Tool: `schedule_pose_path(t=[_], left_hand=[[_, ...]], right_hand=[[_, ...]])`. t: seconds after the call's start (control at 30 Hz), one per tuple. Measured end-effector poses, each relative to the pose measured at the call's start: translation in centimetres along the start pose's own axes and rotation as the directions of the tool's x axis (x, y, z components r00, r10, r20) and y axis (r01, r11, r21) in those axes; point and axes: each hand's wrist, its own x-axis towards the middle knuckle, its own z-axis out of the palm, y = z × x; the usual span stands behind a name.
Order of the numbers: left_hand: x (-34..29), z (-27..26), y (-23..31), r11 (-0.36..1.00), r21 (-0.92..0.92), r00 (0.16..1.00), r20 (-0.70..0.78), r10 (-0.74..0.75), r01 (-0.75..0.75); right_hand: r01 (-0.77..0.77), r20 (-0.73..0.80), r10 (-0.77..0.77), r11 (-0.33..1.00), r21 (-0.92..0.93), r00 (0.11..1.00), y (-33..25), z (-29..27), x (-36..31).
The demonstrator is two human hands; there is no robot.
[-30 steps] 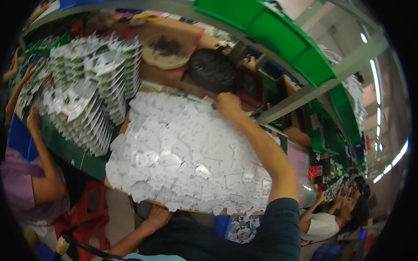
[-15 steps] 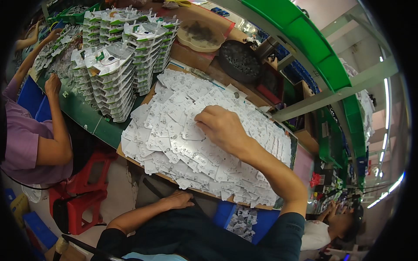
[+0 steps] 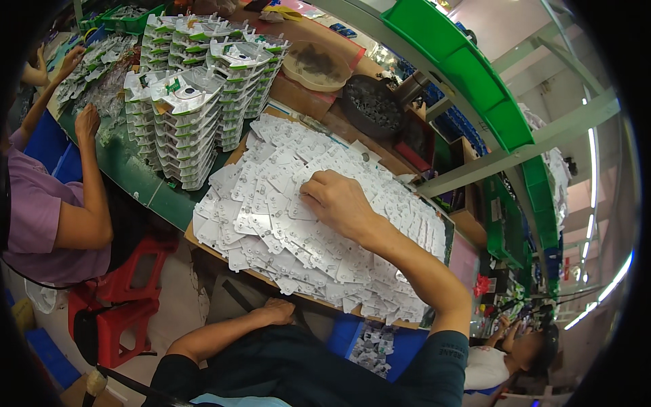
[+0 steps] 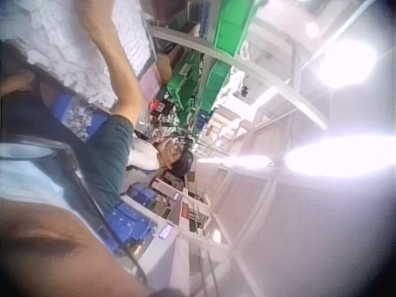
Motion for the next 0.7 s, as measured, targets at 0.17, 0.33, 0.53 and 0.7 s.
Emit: schedule_pose_path(t=[0.17,0.33,0.53,0.7], left_hand=[[0.6,0.4,-0.3,0.994,-0.015,0.994,-0.046,0.104,-0.104],[0.7,0.7,0.0,0.977,-0.093,0.976,-0.121,0.179,-0.191],[-0.2,-0.1,0.7,0.898,-0.139,0.908,-0.079,0.410,-0.418],[-3.0,-0.7,1.3,0.903,-0.027,0.903,0.023,0.429,-0.428]], right_hand=[[0.011,-0.019,-0.011,1.000,-0.007,1.000,-0.7,-1.3,-0.1],[-0.078,-0.092,0.083,0.995,0.058,0.992,-0.6,-2.7,-1.1],[-0.206,-0.116,0.222,0.969,0.133,0.968,0.3,-4.2,-4.3],[-0.268,-0.157,0.284,0.957,0.114,0.946,0.8,-5.7,-7.7]])
